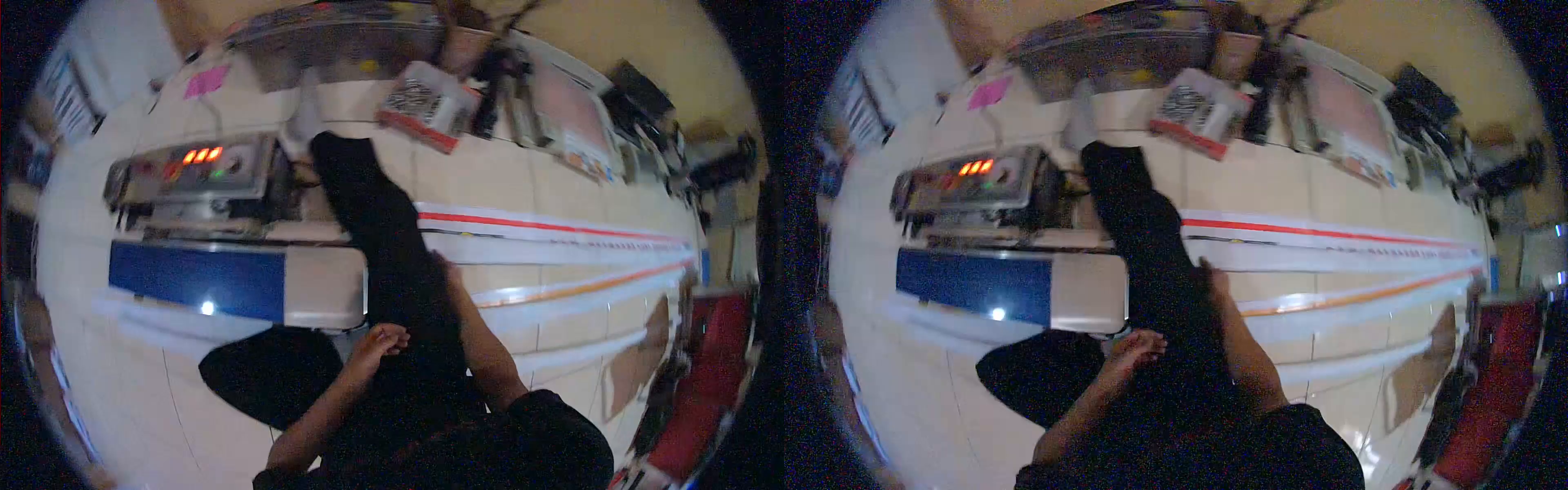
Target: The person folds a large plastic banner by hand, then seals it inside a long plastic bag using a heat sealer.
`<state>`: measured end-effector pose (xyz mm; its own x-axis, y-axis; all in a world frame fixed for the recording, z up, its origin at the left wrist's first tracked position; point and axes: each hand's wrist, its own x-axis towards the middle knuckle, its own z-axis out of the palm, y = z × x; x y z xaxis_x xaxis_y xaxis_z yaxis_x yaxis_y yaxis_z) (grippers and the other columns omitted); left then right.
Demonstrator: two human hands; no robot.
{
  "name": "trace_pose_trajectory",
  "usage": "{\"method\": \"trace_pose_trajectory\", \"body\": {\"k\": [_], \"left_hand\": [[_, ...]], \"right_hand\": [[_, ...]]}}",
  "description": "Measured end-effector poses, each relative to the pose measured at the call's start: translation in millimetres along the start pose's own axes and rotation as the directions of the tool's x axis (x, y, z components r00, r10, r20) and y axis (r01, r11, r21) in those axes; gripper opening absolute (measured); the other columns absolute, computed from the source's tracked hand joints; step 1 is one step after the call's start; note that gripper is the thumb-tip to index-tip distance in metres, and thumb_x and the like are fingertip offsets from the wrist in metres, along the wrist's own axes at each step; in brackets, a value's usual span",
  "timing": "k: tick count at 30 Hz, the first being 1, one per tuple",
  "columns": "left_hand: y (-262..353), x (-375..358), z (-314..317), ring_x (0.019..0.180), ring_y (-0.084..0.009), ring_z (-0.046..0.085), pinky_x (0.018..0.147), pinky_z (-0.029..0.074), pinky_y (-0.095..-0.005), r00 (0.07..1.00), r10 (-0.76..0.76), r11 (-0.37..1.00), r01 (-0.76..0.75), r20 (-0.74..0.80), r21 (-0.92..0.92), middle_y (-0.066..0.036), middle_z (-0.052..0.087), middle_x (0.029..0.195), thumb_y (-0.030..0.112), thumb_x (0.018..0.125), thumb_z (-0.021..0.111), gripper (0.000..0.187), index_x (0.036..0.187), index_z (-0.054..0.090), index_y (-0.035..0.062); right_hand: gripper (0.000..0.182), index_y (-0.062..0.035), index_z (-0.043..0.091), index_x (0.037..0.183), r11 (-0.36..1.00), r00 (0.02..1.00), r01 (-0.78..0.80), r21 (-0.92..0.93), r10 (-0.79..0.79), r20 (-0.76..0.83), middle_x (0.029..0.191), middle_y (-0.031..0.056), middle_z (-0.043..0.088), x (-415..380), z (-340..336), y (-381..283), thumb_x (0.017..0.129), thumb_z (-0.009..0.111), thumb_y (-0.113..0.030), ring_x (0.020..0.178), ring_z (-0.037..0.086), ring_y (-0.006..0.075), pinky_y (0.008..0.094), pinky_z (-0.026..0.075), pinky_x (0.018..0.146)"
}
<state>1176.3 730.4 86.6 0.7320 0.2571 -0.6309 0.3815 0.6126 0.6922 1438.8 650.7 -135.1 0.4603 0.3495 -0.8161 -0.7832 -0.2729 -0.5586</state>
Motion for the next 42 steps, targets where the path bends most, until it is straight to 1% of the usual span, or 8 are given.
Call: {"method": "trace_pose_trajectory", "body": {"k": [11,15,16,20,26,29,35,42], "left_hand": [[13,26,41,0.112,-0.0207,0.055,0.097,0.043,-0.0327,0.962,0.164,0.986,-0.166,0.217,-0.009,-0.012,0.055,0.124,0.037,0.097,0.05,0.049,0.129,0.043,-0.0006],[29,23,46,0.105,-0.0153,0.056,0.091,0.046,-0.03,0.947,0.308,0.945,-0.294,0.091,-0.143,-0.008,0.059,0.115,0.035,0.09,0.064,0.054,0.128,0.046,0.0012],[48,17,33,0.096,-0.0128,0.058,0.083,0.048,-0.0281,0.949,0.315,0.903,-0.305,0.015,0.302,-0.006,0.062,0.104,0.03,0.086,0.069,0.047,0.121,0.053,0.0031],[37,16,-31,0.081,-0.0137,0.062,0.072,0.05,-0.0298,0.924,0.293,0.906,-0.185,-0.247,0.382,-0.007,0.067,0.093,0.026,0.085,0.069,0.043,0.119,0.055,0.0025],[85,-32,-103,0.086,-0.014,0.062,0.077,0.05,-0.0283,0.84,0.405,0.875,-0.241,-0.36,0.42,-0.008,0.067,0.098,0.012,0.088,0.064,0.035,0.119,0.054,0.0007],[85,-45,-140,0.085,-0.0151,0.062,0.078,0.05,-0.0296,0.843,0.426,0.849,-0.247,-0.329,0.467,-0.007,0.066,0.097,0.012,0.088,0.064,0.033,0.118,0.055,0.001],[110,-14,-138,0.08,-0.0178,0.062,0.074,0.049,-0.0314,0.809,0.481,0.779,-0.219,-0.337,0.587,-0.01,0.065,0.087,0.024,0.09,0.062,0.029,0.105,0.06,-0.0005],[120,13,-130,0.067,-0.023,0.06,0.064,0.048,-0.0334,0.752,0.524,0.663,-0.064,-0.401,0.746,-0.015,0.061,0.072,0.031,0.09,0.061,0.033,0.094,0.063,-0.0011]], "right_hand": [[0.026,-0.0058,0.055,0.111,0.768,0.933,0.271,0.58,-0.357,0.037,0.1,0.0055,0.067,-220,-59,-50,0.096,0.053,-0.027,0.081,0.064,0.0132,0.0277,0.053,0.075],[0.024,-0.0115,0.056,0.111,0.849,0.96,-0.023,0.527,-0.129,0.25,0.104,0.0032,0.064,-254,-28,3,0.095,0.054,-0.029,0.091,0.06,0.0131,0.0319,0.051,0.077],[0.024,-0.0125,0.056,0.111,0.888,0.956,-0.096,0.45,-0.044,0.29,0.102,0.0042,0.063,-256,-11,13,0.095,0.055,-0.03,0.092,0.059,0.0142,0.0331,0.05,0.079],[0.03,-0.011,0.058,0.115,0.931,0.853,-0.364,0.0,0.333,0.401,0.108,0.0063,0.063,-252,28,17,0.094,0.056,-0.032,0.1,0.059,0.0194,0.0373,0.048,0.088],[0.042,-0.0089,0.057,0.124,0.31,0.316,0.885,-0.349,0.151,0.937,0.121,0.0114,0.061,-268,96,-93,0.087,0.065,-0.027,0.113,0.056,0.0276,0.0386,0.041,0.101],[0.042,-0.0071,0.056,0.124,0.034,0.548,0.785,-0.618,-0.502,0.669,0.124,0.0149,0.057,-215,67,-129,0.085,0.063,-0.02,0.116,0.053,0.032,0.0424,0.039,0.102],[0.037,-0.0047,0.052,0.124,-0.292,0.362,0.804,-0.517,-0.45,0.816,0.126,0.018,0.055,-177,111,-128,0.089,0.056,-0.014,0.113,0.054,0.0354,0.0413,0.042,0.098],[0.027,-0.0041,0.054,0.113,-0.17,0.436,0.842,-0.511,-0.341,0.833,0.11,0.0209,0.059,-153,165,-112,0.091,0.052,-0.019,0.103,0.057,0.0377,0.0444,0.045,0.089]]}}
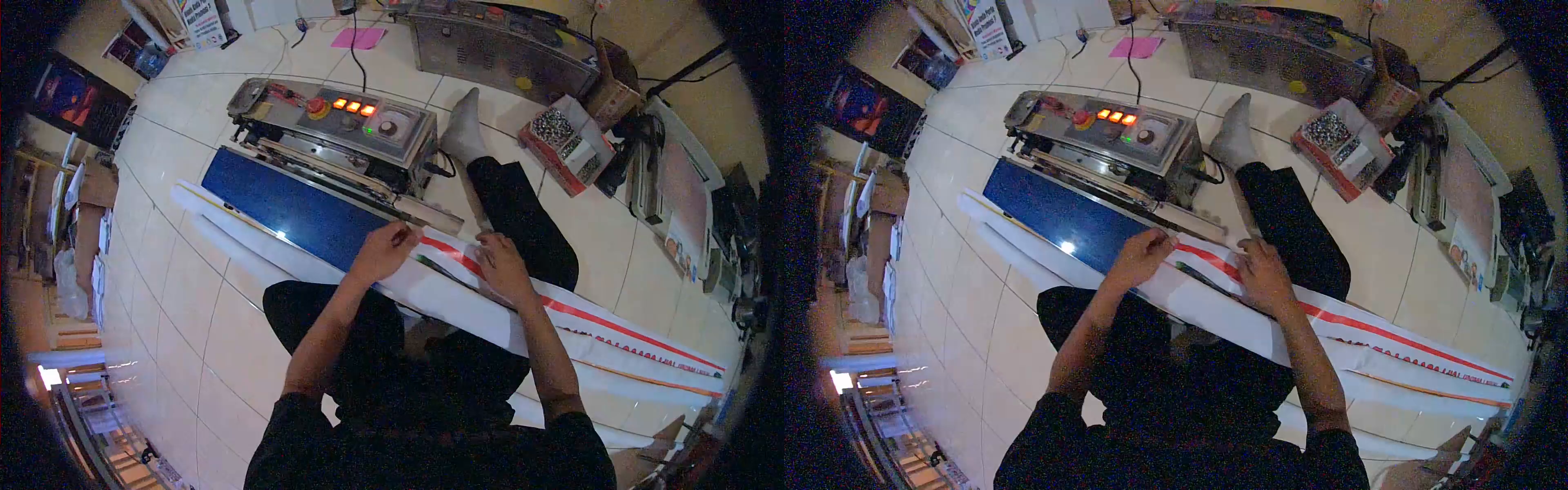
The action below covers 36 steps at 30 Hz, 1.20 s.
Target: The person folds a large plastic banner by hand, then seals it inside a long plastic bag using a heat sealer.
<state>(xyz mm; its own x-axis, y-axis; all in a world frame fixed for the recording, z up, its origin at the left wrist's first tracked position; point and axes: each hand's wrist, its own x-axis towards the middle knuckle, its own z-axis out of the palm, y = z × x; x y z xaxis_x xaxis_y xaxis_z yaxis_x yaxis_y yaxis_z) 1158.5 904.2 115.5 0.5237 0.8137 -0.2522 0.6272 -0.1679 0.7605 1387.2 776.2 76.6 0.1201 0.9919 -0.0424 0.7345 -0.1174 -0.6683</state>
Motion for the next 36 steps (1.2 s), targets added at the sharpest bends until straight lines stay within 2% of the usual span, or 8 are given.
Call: {"method": "trace_pose_trajectory", "body": {"k": [10,12,16,22,29,32,34,36], "left_hand": [[-39,10,16,0.067,-0.0138,0.055,0.062,0.046,-0.0301,0.918,0.169,0.919,-0.278,-0.359,-0.279,-0.01,0.061,0.072,0.023,0.093,0.056,0.026,0.093,0.062,-0.0018],[-45,11,11,0.074,-0.0141,0.057,0.067,0.048,-0.0288,0.966,-0.078,0.677,-0.13,-0.247,-0.724,-0.007,0.063,0.085,0.021,0.094,0.055,0.024,0.105,0.059,-0.0004],[-52,3,0,0.097,-0.0183,0.059,0.082,0.05,-0.0316,0.961,0.223,0.784,-0.277,-0.164,-0.556,-0.011,0.06,0.108,0.02,0.092,0.059,0.045,0.129,0.041,0.001],[-68,10,22,0.107,-0.029,0.058,0.087,0.048,-0.0371,0.965,0.24,0.825,-0.259,-0.103,-0.503,-0.019,0.058,0.113,0.019,0.09,0.062,0.046,0.126,0.041,-0.0014],[-39,-5,-14,0.087,-0.015,0.061,0.077,0.049,-0.0291,0.936,0.292,0.839,-0.35,-0.199,-0.417,-0.01,0.064,0.093,0.011,0.089,0.061,0.026,0.109,0.05,-0.0015],[-32,-5,-21,0.076,-0.0097,0.059,0.072,0.049,-0.0254,0.955,0.259,0.872,-0.295,-0.145,-0.389,-0.006,0.065,0.083,0.007,0.089,0.06,0.019,0.105,0.058,-0.0001],[-35,-2,-19,0.075,-0.0127,0.061,0.071,0.05,-0.0275,0.945,0.287,0.863,-0.326,-0.156,-0.386,-0.009,0.067,0.087,0.006,0.088,0.059,0.019,0.107,0.063,0.0022],[-35,-3,-23,0.078,-0.0151,0.063,0.072,0.05,-0.029,0.933,0.333,0.879,-0.36,-0.136,-0.313,-0.011,0.068,0.091,0.006,0.088,0.059,0.019,0.106,0.064,0.0023]], "right_hand": [[0.025,-0.005,0.057,0.096,0.99,0.987,-0.131,-0.058,0.135,0.084,0.078,0.0217,0.063,4,-32,-24,0.095,0.047,-0.028,0.074,0.062,0.0405,0.0497,0.048,0.071],[0.025,-0.005,0.057,0.096,0.991,0.984,-0.131,-0.021,0.133,0.116,0.079,0.0216,0.063,5,-34,-17,0.095,0.047,-0.028,0.074,0.063,0.0407,0.0498,0.048,0.071],[0.025,-0.0047,0.058,0.094,0.996,0.993,-0.066,0.057,0.059,0.104,0.083,0.0209,0.065,14,-18,-11,0.094,0.047,-0.027,0.078,0.063,0.0402,0.048,0.049,0.072],[0.024,-0.0028,0.057,0.098,0.998,0.996,0.063,0.032,-0.065,0.066,0.09,0.0214,0.064,28,4,-64,0.094,0.048,-0.025,0.083,0.063,0.0391,0.0464,0.049,0.074],[0.022,-0.0013,0.059,0.101,0.999,0.99,-0.049,0.011,0.047,0.133,0.094,0.021,0.064,42,-6,-87,0.092,0.052,-0.02,0.089,0.063,0.0358,0.0424,0.048,0.079],[0.022,-0.0025,0.06,0.105,0.999,0.996,0.024,-0.049,-0.028,-0.082,0.1,0.0183,0.065,43,14,-96,0.089,0.055,-0.017,0.093,0.063,0.0333,0.0411,0.049,0.083],[0.026,-0.0036,0.061,0.108,0.884,0.878,0.338,-0.324,-0.42,-0.231,0.105,0.0149,0.066,42,25,-106,0.086,0.059,-0.017,0.095,0.063,0.0308,0.0397,0.049,0.086],[0.027,-0.0037,0.062,0.107,0.911,0.905,0.289,-0.295,-0.36,-0.227,0.106,0.0137,0.066,40,38,-113,0.085,0.061,-0.019,0.096,0.064,0.03,0.0396,0.049,0.087]]}}
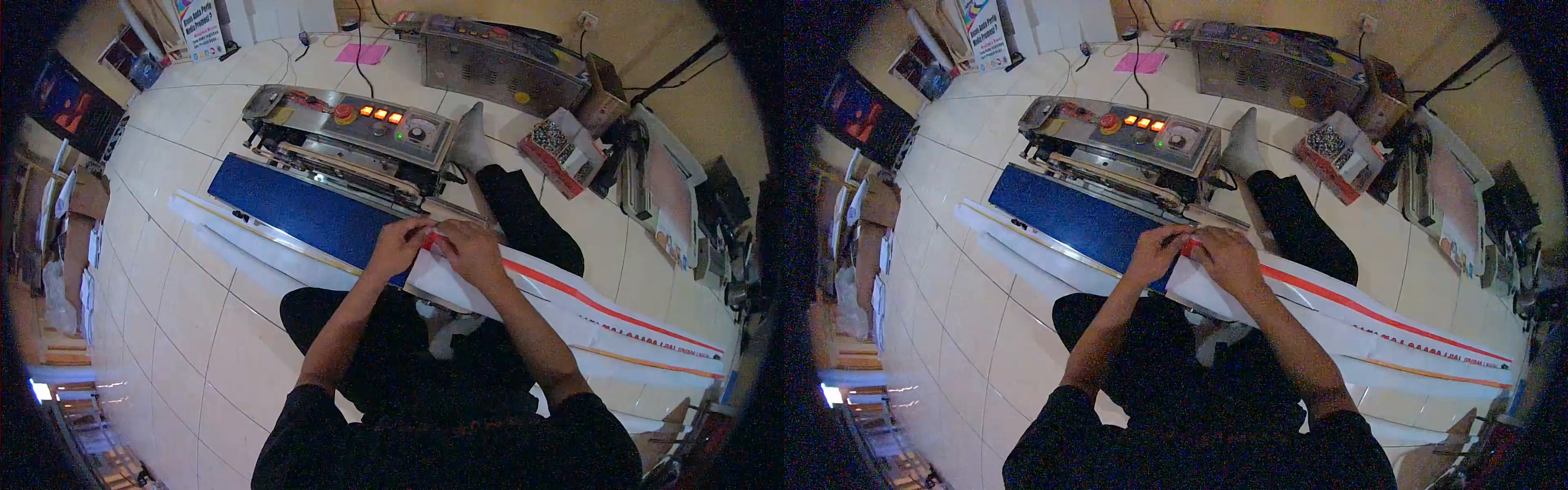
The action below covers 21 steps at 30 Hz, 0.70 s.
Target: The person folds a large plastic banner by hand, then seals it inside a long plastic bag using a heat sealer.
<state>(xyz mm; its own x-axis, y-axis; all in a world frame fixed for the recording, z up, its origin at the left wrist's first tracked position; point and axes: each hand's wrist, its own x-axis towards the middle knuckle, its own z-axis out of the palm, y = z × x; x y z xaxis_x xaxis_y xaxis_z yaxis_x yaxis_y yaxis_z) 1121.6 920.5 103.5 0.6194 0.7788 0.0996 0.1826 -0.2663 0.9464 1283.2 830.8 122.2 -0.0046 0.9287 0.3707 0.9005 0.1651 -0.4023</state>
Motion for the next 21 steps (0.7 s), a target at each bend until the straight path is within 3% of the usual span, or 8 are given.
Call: {"method": "trace_pose_trajectory", "body": {"k": [5,7,11,13,17,20,21], "left_hand": [[5,-4,-8,0.087,-0.026,0.067,0.076,0.052,-0.0341,0.994,0.073,0.985,-0.085,0.086,0.148,-0.016,0.068,0.098,0.006,0.086,0.06,0.021,0.106,0.065,0.0016],[5,-2,-10,0.09,-0.0318,0.065,0.078,0.052,-0.0369,0.978,0.164,0.919,-0.198,0.125,0.341,-0.018,0.067,0.098,0.006,0.083,0.061,0.021,0.103,0.066,0.0014],[8,-2,-7,0.091,-0.032,0.065,0.081,0.052,-0.0361,0.965,0.234,0.884,-0.263,0.122,0.387,-0.016,0.067,0.101,0.01,0.085,0.061,0.023,0.106,0.066,0.0026],[13,-3,-7,0.092,-0.0315,0.064,0.082,0.051,-0.037,0.979,0.173,0.876,-0.201,0.104,0.438,-0.015,0.068,0.099,0.01,0.085,0.061,0.021,0.104,0.067,0.0029],[15,-2,-4,0.092,-0.0319,0.063,0.083,0.051,-0.0368,0.976,0.207,0.877,-0.217,0.071,0.428,-0.016,0.067,0.095,0.01,0.085,0.061,0.02,0.103,0.067,0.0032],[13,-1,-3,0.094,-0.0311,0.062,0.084,0.05,-0.0359,0.993,0.112,0.912,-0.118,0.039,0.393,-0.015,0.068,0.094,0.013,0.086,0.062,0.019,0.102,0.068,0.0042],[4,0,1,0.092,-0.0274,0.063,0.083,0.05,-0.0341,0.989,0.145,0.953,-0.143,0.011,0.266,-0.013,0.068,0.092,0.014,0.087,0.062,0.018,0.101,0.068,0.0037]], "right_hand": [[0.03,-0.0064,0.064,0.106,0.996,0.993,-0.094,0.007,0.093,0.065,0.104,0.0126,0.067,-5,11,-4,0.083,0.064,-0.024,0.095,0.064,0.0296,0.039,0.05,0.084],[0.03,-0.0102,0.066,0.108,0.966,0.953,-0.241,0.095,0.216,0.214,0.1,0.0135,0.067,2,1,-10,0.083,0.063,-0.026,0.089,0.065,0.0305,0.039,0.052,0.079],[0.03,-0.0163,0.066,0.109,0.953,0.954,-0.259,0.158,0.228,0.194,0.095,0.0147,0.067,1,7,0,0.086,0.058,-0.034,0.084,0.064,0.0345,0.0444,0.052,0.076],[0.028,-0.0166,0.068,0.105,0.93,0.941,-0.299,0.212,0.251,0.226,0.089,0.0158,0.067,2,-2,-1,0.086,0.058,-0.035,0.08,0.065,0.0349,0.0459,0.051,0.074],[0.028,-0.0158,0.068,0.104,0.952,0.939,-0.282,0.118,0.249,0.239,0.086,0.0166,0.067,-1,6,7,0.087,0.057,-0.036,0.077,0.065,0.0357,0.0464,0.051,0.073],[0.027,-0.0147,0.068,0.101,0.956,0.952,-0.245,0.158,0.207,0.228,0.086,0.0168,0.067,0,7,10,0.088,0.056,-0.035,0.077,0.064,0.0358,0.0462,0.051,0.072],[0.027,-0.0132,0.068,0.1,0.942,0.945,-0.272,0.198,0.223,0.238,0.085,0.017,0.067,1,4,10,0.088,0.056,-0.035,0.077,0.064,0.036,0.0458,0.051,0.072]]}}
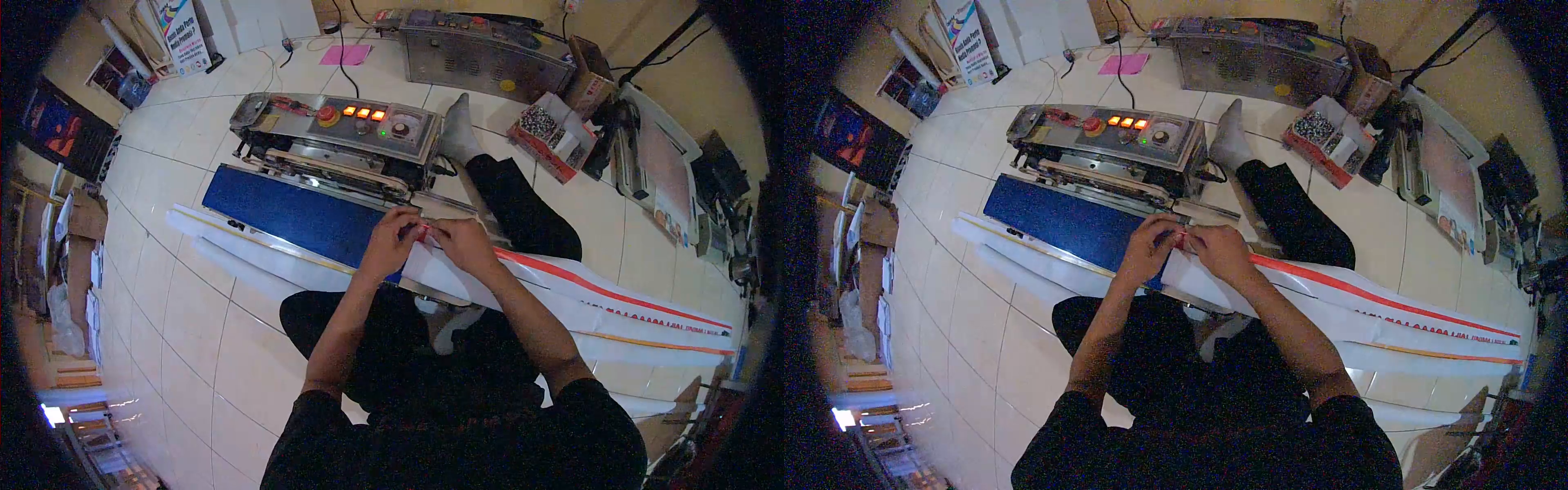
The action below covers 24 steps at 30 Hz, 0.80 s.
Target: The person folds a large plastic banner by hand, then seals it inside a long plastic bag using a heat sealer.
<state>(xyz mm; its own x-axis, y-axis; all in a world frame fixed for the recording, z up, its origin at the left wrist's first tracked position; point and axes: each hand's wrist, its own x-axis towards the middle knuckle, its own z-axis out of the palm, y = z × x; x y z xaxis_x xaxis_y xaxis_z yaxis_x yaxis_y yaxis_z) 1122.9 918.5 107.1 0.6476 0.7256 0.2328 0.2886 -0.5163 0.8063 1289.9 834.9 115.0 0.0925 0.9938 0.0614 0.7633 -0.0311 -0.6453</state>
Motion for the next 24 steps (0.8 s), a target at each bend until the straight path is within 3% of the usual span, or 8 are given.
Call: {"method": "trace_pose_trajectory", "body": {"k": [2,4,8,11,13,17,19,24], "left_hand": [[-1,-2,4,0.09,-0.0238,0.063,0.082,0.049,-0.0324,0.999,0.015,0.991,-0.02,-0.04,-0.13,-0.011,0.068,0.091,0.015,0.088,0.063,0.018,0.1,0.069,0.0032],[9,-4,2,0.088,-0.015,0.062,0.08,0.048,-0.0282,0.951,-0.273,0.889,0.306,0.143,-0.34,-0.008,0.068,0.089,0.015,0.09,0.061,0.018,0.098,0.068,0.0007],[-10,-9,13,0.077,-0.0108,0.061,0.072,0.049,-0.0265,0.967,-0.237,0.937,0.252,0.091,-0.244,-0.007,0.069,0.087,0.021,0.09,0.063,0.024,0.103,0.067,0.0008],[-17,-13,30,0.073,-0.0106,0.06,0.068,0.049,-0.0267,0.96,-0.281,0.894,0.267,0.012,-0.36,-0.006,0.066,0.081,0.023,0.091,0.061,0.024,0.1,0.066,0.0012],[-4,-11,34,0.069,-0.0103,0.057,0.065,0.047,-0.0269,0.95,-0.294,0.927,0.256,-0.108,-0.274,-0.005,0.063,0.075,0.022,0.092,0.059,0.022,0.097,0.064,0.001],[3,-11,39,0.066,-0.0105,0.054,0.063,0.045,-0.0268,0.954,-0.275,0.942,0.242,-0.122,-0.232,-0.004,0.06,0.071,0.021,0.093,0.058,0.021,0.095,0.062,0.0006],[-5,-11,43,0.067,-0.0111,0.054,0.063,0.045,-0.0266,0.956,-0.268,0.948,0.238,-0.123,-0.211,-0.005,0.059,0.071,0.02,0.093,0.057,0.021,0.095,0.061,0.0],[-9,-6,47,0.068,-0.0107,0.053,0.064,0.044,-0.0259,0.953,-0.288,0.942,0.265,-0.092,-0.205,-0.004,0.059,0.073,0.02,0.093,0.057,0.02,0.095,0.062,0.0007]], "right_hand": [[0.027,-0.0116,0.068,0.098,0.999,1.0,-0.018,0.05,0.017,0.012,0.083,0.0172,0.066,1,-7,-3,0.088,0.057,-0.034,0.077,0.064,0.0361,0.0455,0.05,0.072],[0.027,-0.0091,0.068,0.095,0.988,0.989,-0.062,0.14,0.042,0.138,0.081,0.0173,0.066,3,-15,-5,0.089,0.057,-0.032,0.077,0.063,0.0362,0.0452,0.05,0.072],[0.028,-0.0084,0.067,0.099,0.993,0.987,-0.004,0.118,-0.014,0.158,0.081,0.0181,0.066,4,-19,0,0.09,0.056,-0.032,0.077,0.063,0.0366,0.0453,0.049,0.071],[0.029,-0.0076,0.065,0.102,0.996,0.985,-0.027,0.083,0.012,0.174,0.083,0.0189,0.065,-3,-23,7,0.092,0.054,-0.033,0.077,0.063,0.0374,0.046,0.049,0.072],[0.024,-0.0057,0.063,0.098,0.998,0.992,0.067,-0.001,-0.066,0.109,0.078,0.0183,0.065,-13,-19,30,0.091,0.056,-0.028,0.075,0.065,0.0336,0.0426,0.05,0.068],[0.024,-0.0054,0.063,0.098,1.0,0.994,0.023,0.002,-0.023,0.109,0.08,0.0177,0.066,-41,-47,45,0.091,0.056,-0.028,0.075,0.065,0.0341,0.0432,0.05,0.069],[0.031,-0.0038,0.057,0.092,0.999,0.977,-0.033,0.007,0.031,0.209,0.082,0.0197,0.064,-53,-60,56,0.094,0.05,-0.034,0.078,0.063,0.039,0.0491,0.048,0.074],[0.031,-0.0041,0.058,0.091,0.998,0.974,-0.063,-0.018,0.065,0.215,0.081,0.0189,0.064,-84,-95,87,0.093,0.051,-0.034,0.078,0.063,0.0383,0.0483,0.049,0.073]]}}
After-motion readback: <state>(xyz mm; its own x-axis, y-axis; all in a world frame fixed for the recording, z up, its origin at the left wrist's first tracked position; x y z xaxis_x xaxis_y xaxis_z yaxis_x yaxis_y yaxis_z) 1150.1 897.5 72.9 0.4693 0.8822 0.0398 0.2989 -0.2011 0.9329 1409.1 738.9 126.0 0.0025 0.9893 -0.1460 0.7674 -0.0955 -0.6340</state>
